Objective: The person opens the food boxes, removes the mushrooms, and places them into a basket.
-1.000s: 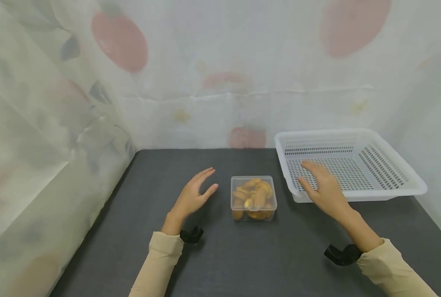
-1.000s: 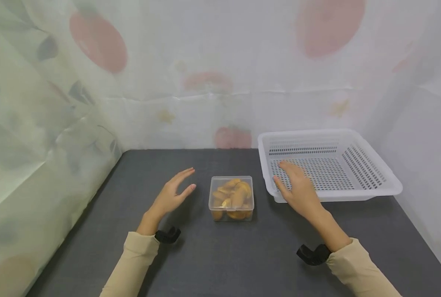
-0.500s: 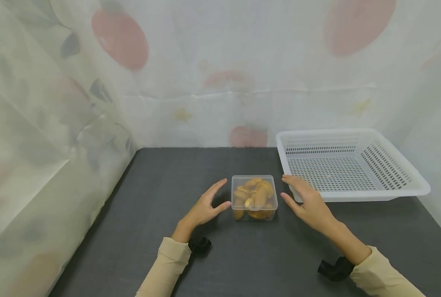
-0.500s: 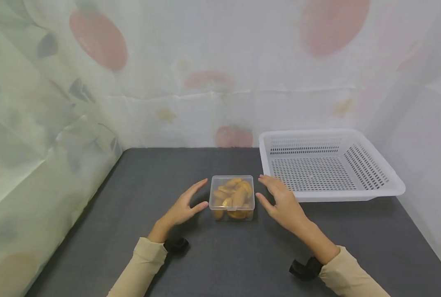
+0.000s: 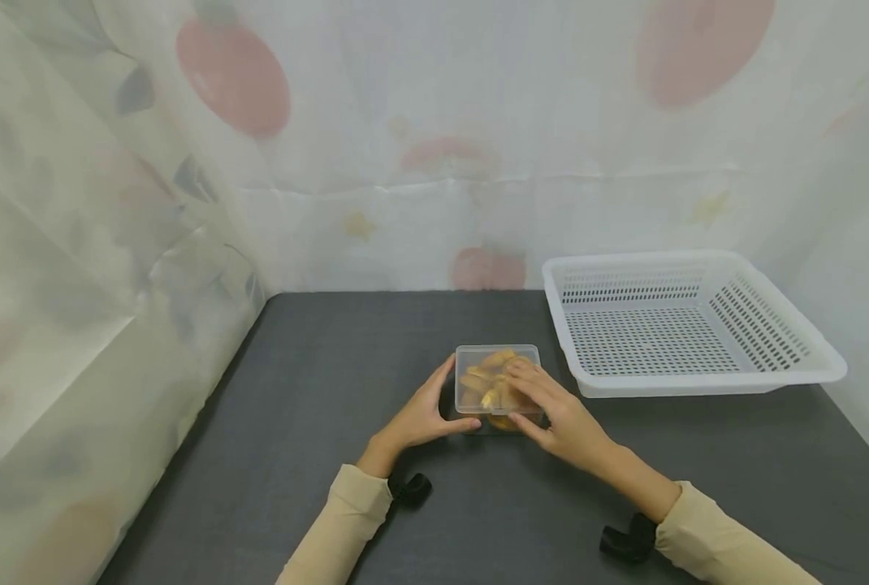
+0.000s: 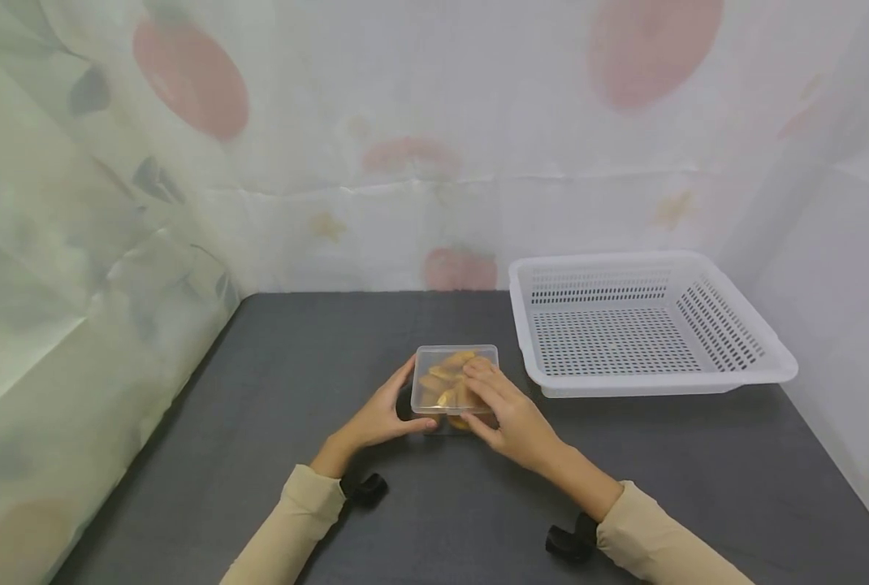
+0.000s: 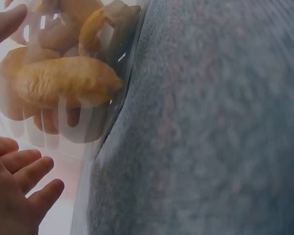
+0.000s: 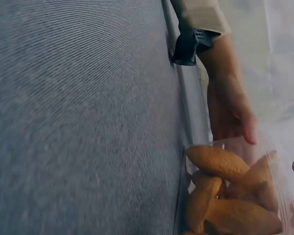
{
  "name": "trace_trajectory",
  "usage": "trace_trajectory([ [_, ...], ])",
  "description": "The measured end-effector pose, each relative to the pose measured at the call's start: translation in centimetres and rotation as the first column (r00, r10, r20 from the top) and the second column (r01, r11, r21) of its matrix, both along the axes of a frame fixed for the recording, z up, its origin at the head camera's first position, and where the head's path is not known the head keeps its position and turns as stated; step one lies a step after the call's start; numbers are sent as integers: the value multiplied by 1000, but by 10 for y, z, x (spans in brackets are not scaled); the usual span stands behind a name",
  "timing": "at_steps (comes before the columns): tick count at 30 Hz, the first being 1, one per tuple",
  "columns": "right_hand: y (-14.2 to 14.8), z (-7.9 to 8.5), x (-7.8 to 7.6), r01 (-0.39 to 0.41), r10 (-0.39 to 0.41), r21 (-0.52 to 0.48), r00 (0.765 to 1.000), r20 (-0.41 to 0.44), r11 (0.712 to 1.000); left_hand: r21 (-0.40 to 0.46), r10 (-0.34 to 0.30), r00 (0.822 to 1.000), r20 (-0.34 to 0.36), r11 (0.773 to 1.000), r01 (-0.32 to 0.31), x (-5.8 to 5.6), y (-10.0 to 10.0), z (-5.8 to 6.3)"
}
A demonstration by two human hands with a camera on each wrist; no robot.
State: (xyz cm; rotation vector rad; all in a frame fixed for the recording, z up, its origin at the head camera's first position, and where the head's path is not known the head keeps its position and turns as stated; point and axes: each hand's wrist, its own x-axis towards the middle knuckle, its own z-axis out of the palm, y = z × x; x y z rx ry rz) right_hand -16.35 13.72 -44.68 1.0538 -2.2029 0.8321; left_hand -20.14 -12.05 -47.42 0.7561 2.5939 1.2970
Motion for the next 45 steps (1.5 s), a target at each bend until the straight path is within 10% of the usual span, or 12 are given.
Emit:
trace_trajectory([
  [30, -31, -5, -8, 19, -2, 95, 983, -182, 995, 63, 0, 1000, -3, 998, 0, 4, -3, 6],
  [45, -34, -10, -17, 49, 48, 202, 892, -449, 978, -15, 58, 998, -28, 998, -58, 8, 0, 7],
])
